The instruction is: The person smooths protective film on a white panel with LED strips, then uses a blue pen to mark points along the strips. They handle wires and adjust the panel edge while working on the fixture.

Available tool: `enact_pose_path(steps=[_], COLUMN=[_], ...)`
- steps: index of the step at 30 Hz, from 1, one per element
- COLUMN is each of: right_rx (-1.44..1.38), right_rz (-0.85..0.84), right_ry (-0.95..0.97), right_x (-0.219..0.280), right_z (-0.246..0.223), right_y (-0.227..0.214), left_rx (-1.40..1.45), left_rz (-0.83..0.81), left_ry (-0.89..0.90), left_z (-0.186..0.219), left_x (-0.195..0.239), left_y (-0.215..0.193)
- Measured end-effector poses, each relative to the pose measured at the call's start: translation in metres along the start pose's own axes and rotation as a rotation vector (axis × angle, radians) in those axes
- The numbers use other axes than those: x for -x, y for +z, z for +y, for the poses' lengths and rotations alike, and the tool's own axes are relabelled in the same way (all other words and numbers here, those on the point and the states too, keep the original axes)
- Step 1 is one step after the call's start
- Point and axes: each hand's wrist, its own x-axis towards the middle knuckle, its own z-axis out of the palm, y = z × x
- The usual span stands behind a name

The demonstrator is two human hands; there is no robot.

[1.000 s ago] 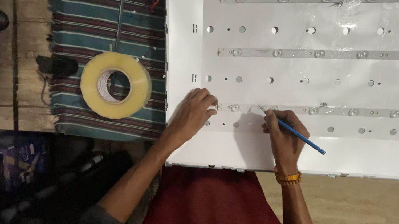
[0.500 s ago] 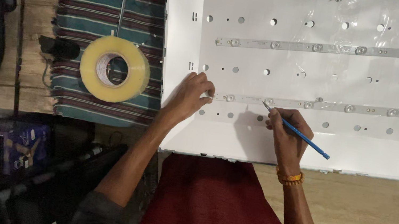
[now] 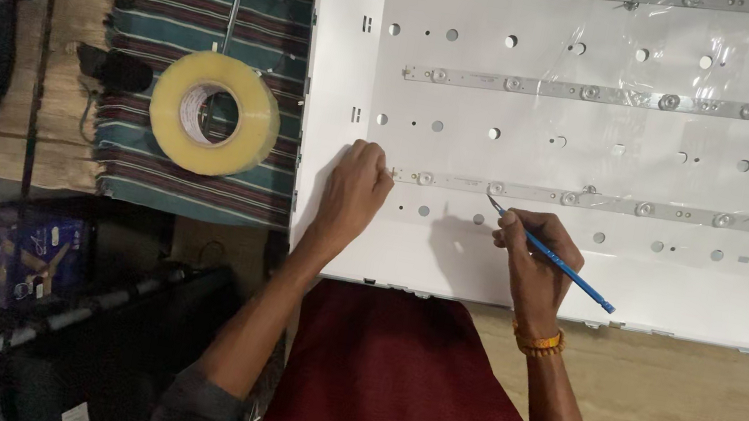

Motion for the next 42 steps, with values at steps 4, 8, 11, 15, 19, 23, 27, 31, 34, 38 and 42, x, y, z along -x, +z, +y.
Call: enact_pose_path(steps=[4,8,11,15,19,23,27,31,34,38,42], right_rx=[0.026,-0.068,-0.040,-0.103,-0.047,0.156,0.553,0.638,0.590,0.521,0.647], right_rz=[-0.022,-0.076,-0.218,-0.497,-0.664,-0.726,-0.484,-0.576,-0.572,-0.339,-0.387], right_ry=[-0.036,-0.025,-0.086,-0.134,-0.275,-0.240,-0.755,-0.445,-0.378,-0.673,-0.656], right_x=[-0.002,-0.008,-0.014,-0.026,-0.055,-0.116,-0.173,-0.190,-0.194,-0.211,-0.237], right_z=[-0.003,-0.011,-0.029,-0.064,-0.095,-0.094,-0.066,-0.040,-0.051,-0.089,-0.132], right_y=[-0.001,0.014,0.042,0.095,0.171,0.275,0.394,0.458,0.461,0.392,0.331], left_rx=[0.277,0.534,0.433,0.539,0.170,-0.008,0.127,0.246,0.324,0.311,0.420], left_rz=[0.179,0.406,0.523,0.692,0.760,0.752,0.719,0.675,0.667,0.656,0.495], left_ry=[-0.186,-0.160,-0.202,-0.274,-0.112,0.015,-0.129,-0.144,-0.125,-0.148,-0.184], left_z=[-0.004,-0.025,-0.049,-0.071,-0.087,-0.094,-0.089,-0.087,-0.100,-0.120,-0.127], left_x=[0.020,0.043,0.050,0.055,0.036,0.013,0.005,0.001,-0.002,0.004,-0.027], left_y=[-0.009,-0.039,-0.068,-0.091,-0.127,-0.158,-0.165,-0.166,-0.178,-0.194,-0.188])
